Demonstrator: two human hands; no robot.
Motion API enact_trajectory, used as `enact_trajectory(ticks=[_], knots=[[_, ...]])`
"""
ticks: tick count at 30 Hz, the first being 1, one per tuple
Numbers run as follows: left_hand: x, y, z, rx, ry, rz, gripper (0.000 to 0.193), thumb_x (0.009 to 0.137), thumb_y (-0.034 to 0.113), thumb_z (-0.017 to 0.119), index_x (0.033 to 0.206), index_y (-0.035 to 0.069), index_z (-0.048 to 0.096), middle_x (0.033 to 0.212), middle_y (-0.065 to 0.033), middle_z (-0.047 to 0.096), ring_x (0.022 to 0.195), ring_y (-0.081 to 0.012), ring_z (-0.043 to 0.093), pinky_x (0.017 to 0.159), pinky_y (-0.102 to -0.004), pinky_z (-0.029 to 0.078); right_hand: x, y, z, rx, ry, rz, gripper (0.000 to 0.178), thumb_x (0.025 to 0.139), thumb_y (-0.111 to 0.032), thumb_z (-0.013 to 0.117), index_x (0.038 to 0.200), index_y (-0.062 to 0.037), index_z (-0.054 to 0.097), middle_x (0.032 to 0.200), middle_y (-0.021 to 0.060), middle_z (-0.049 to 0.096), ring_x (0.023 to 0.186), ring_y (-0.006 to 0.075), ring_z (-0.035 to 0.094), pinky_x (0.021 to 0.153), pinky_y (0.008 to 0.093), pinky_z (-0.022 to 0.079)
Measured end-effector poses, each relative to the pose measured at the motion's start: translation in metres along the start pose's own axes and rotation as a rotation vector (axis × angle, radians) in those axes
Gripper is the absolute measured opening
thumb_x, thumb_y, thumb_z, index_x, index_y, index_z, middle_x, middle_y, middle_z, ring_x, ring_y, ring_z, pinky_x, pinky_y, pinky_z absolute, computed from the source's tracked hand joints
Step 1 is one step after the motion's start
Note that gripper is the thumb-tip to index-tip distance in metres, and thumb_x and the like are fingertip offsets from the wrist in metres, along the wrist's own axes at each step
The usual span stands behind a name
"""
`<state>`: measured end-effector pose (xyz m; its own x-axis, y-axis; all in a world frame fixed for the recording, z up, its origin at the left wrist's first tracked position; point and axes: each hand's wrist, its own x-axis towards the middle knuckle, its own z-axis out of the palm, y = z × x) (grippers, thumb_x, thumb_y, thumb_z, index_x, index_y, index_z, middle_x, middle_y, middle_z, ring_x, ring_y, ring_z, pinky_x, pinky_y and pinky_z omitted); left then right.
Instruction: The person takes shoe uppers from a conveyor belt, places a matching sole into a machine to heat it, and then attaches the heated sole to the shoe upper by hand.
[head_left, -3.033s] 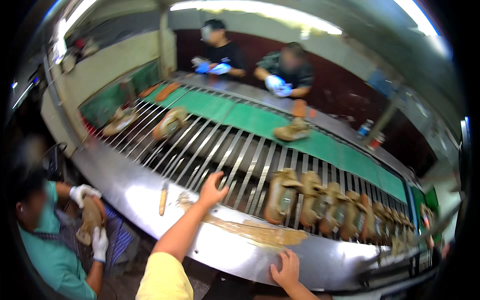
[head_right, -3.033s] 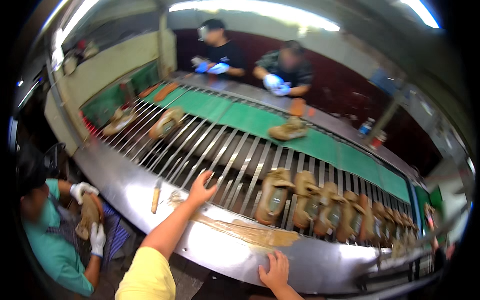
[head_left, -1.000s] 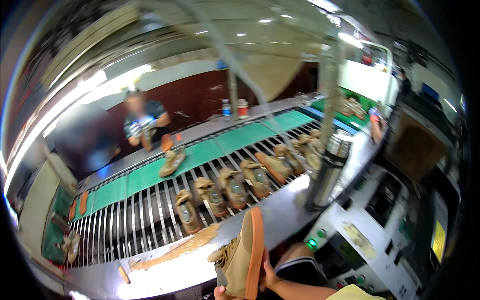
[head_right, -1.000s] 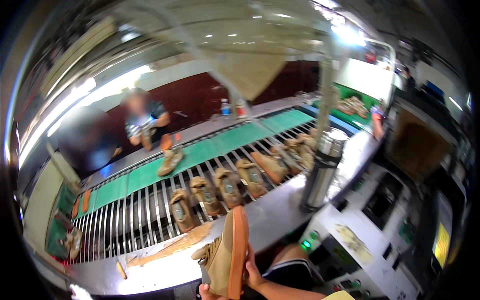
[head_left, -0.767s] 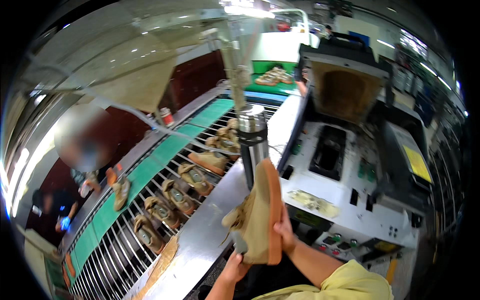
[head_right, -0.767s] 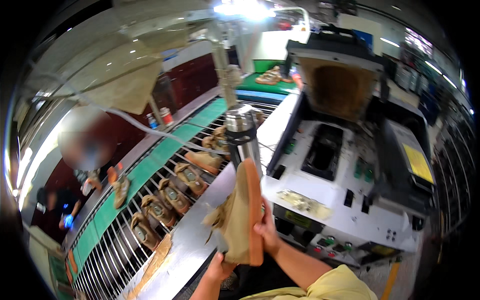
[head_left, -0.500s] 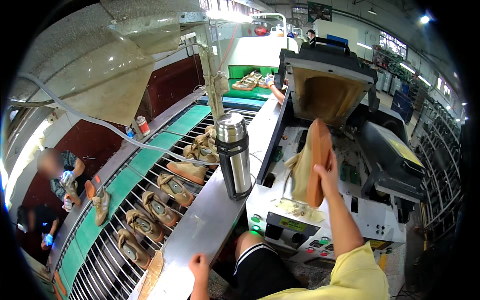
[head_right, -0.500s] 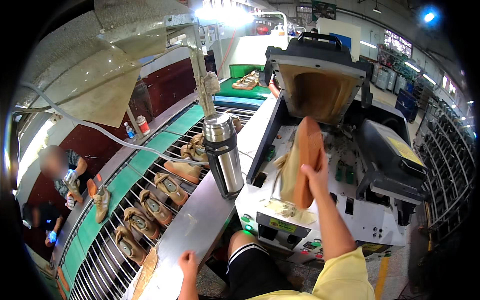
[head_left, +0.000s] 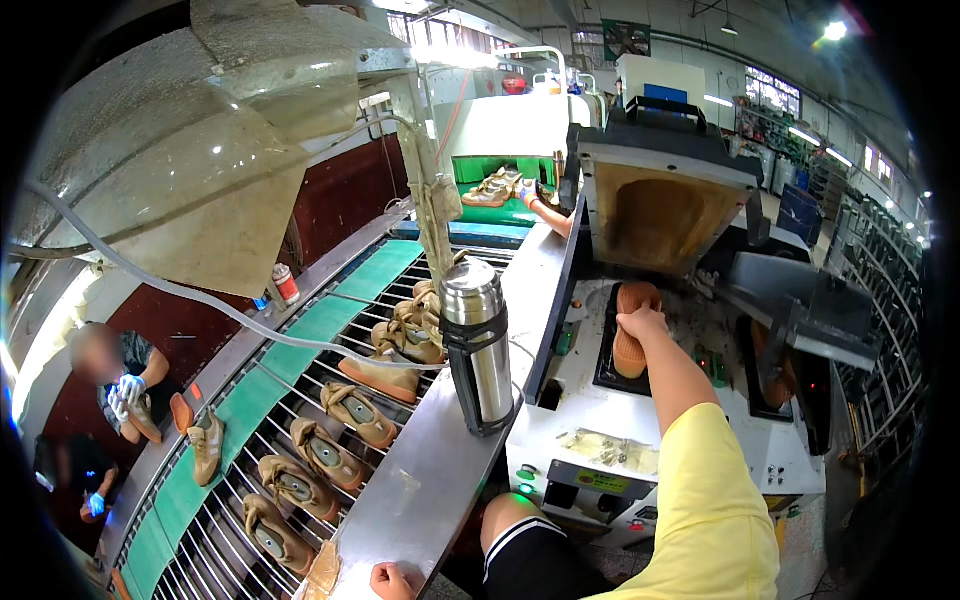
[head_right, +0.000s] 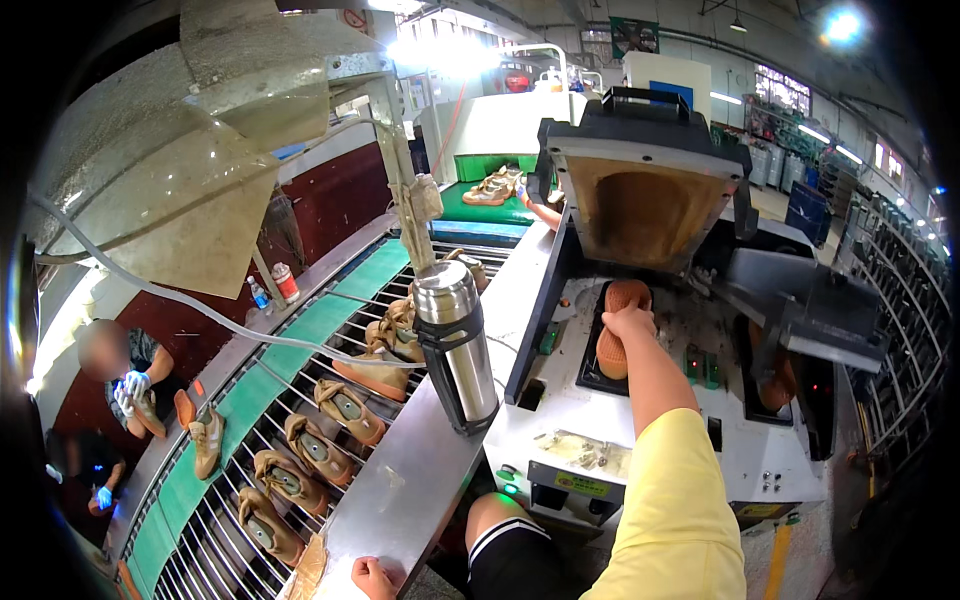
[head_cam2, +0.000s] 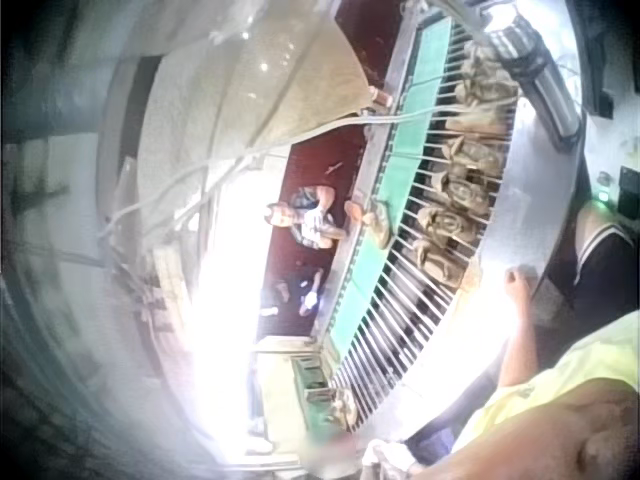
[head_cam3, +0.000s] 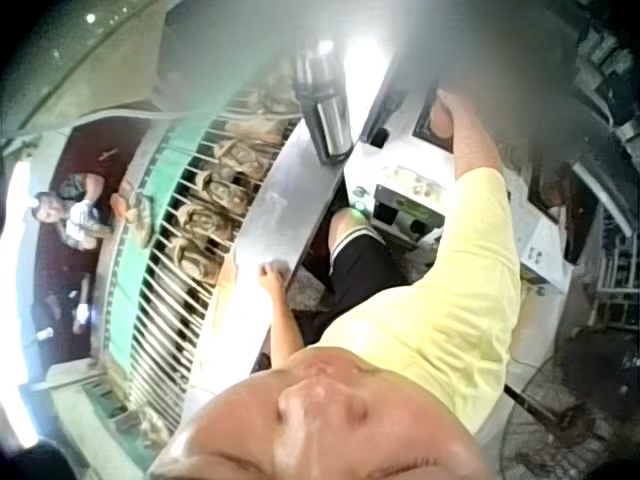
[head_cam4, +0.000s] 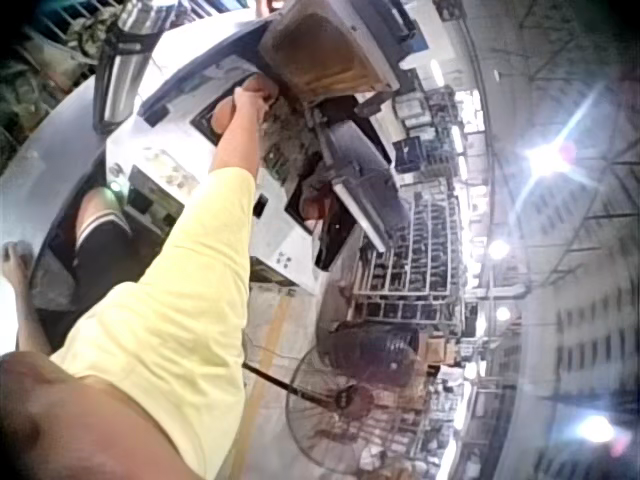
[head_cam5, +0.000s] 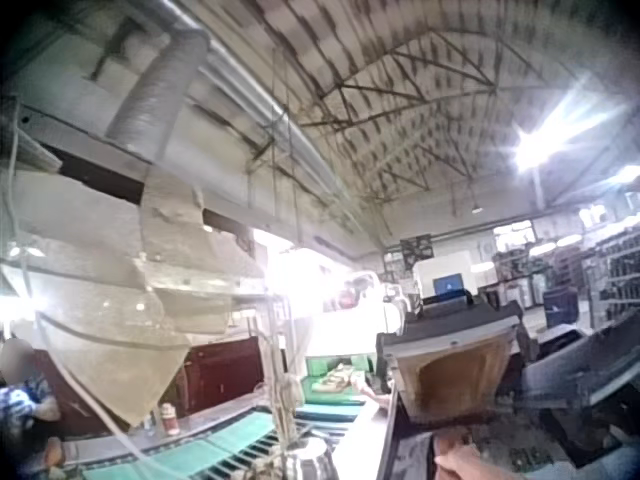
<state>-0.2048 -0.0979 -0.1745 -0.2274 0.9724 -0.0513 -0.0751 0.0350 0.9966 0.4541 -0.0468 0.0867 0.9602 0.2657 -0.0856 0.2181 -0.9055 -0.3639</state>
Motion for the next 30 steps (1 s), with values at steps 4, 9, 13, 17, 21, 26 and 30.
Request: enact_trajectory(ticks=[4, 9, 13, 17, 21, 26, 30], knots=[[-0.006, 0.014, 0.005, -0.165, -0.052, -0.053, 0.012, 0.083, 0.004, 0.052, 0.071, 0.001, 0.051, 0.06, -0.009, 0.055, 0.046, -0.0164, 0.05, 0.041, -0.0298, 0.041, -0.011, 0.017, -0.008, -0.016, -0.049, -0.042, 0.087, 0.078, -0.058, 0.056, 0.148, -0.0164, 0.024, 0.144, 0.0231, 0.032, 0.128, 0.0376, 0.041, 0.101, 0.0453, 0.039], [-0.006, 0.004, 0.002, -0.016, 0.005, -0.046, 0.006, 0.083, 0.003, 0.052, 0.078, 0.001, 0.055, 0.063, -0.0083, 0.055, 0.047, -0.0166, 0.048, 0.042, -0.0298, 0.042, -0.067, 0.056, -0.009, 0.024, 0.065, -0.334, 0.068, 0.085, -0.055, 0.051, 0.136, -0.0109, 0.042, 0.136, 0.0206, 0.041, 0.122, 0.0379, 0.045, 0.096, 0.0486, 0.041], [-0.025, 0.033, 0.032, -0.148, -0.117, -0.18, 0.02, 0.087, 0.016, 0.054, 0.099, 0.0, 0.056, 0.087, -0.0085, 0.057, 0.074, -0.0181, 0.055, 0.061, -0.0308, 0.046, -0.069, 0.142, -0.028, 0.055, 0.26, -0.494, 0.063, 0.08, -0.045, 0.061, 0.131, -0.0108, 0.046, 0.13, 0.0189, 0.045, 0.117, 0.0362, 0.047, 0.095, 0.0473, 0.041], [-0.072, 0.04, 0.127, -0.21, -0.452, -0.275, 0.059, 0.09, 0.036, 0.048, 0.135, 0.0, 0.038, 0.135, -0.0137, 0.044, 0.123, -0.0235, 0.043, 0.102, -0.0386, 0.033, -0.039, 0.239, -0.073, -0.052, 0.512, -0.351, 0.073, 0.072, -0.041, 0.07, 0.133, -0.0104, 0.045, 0.129, 0.0191, 0.045, 0.119, 0.0364, 0.044, 0.101, 0.0477, 0.034], [-0.088, 0.062, 0.233, -0.65, -0.835, -0.557, 0.077, 0.093, 0.053, 0.037, 0.145, -0.001, 0.02, 0.152, -0.0105, 0.02, 0.142, -0.027, 0.014, 0.114, -0.0467, 0.013, -0.02, 0.278, -0.117, -0.123, 0.421, -0.007, 0.087, 0.071, -0.046, 0.07, 0.141, -0.0097, 0.033, 0.136, 0.0186, 0.04, 0.127, 0.0356, 0.037, 0.106, 0.0477, 0.028], [-0.093, 0.071, 0.236, -0.484, -0.847, -0.545, 0.072, 0.096, 0.05, 0.035, 0.146, 0.0, 0.02, 0.154, -0.0104, 0.015, 0.141, -0.0311, 0.015, 0.113, -0.0463, 0.017, 0.015, 0.315, -0.162, -0.163, 0.094, 0.18, 0.109, 0.066, -0.056, 0.07, 0.147, -0.0065, 0.018, 0.14, 0.02, 0.039, 0.13, 0.034, 0.038, 0.107, 0.0445, 0.029], [-0.044, 0.015, 0.133, -0.465, -0.757, -0.475, 0.049, 0.093, 0.034, 0.047, 0.127, -0.001, 0.049, 0.124, -0.0128, 0.057, 0.116, -0.0305, 0.051, 0.099, -0.0421, 0.038, 0.039, 0.328, -0.154, -0.011, 0.091, 0.187, 0.115, 0.06, -0.049, 0.076, 0.146, -0.0027, 0.017, 0.135, 0.0205, 0.045, 0.123, 0.0342, 0.047, 0.102, 0.0408, 0.038]])
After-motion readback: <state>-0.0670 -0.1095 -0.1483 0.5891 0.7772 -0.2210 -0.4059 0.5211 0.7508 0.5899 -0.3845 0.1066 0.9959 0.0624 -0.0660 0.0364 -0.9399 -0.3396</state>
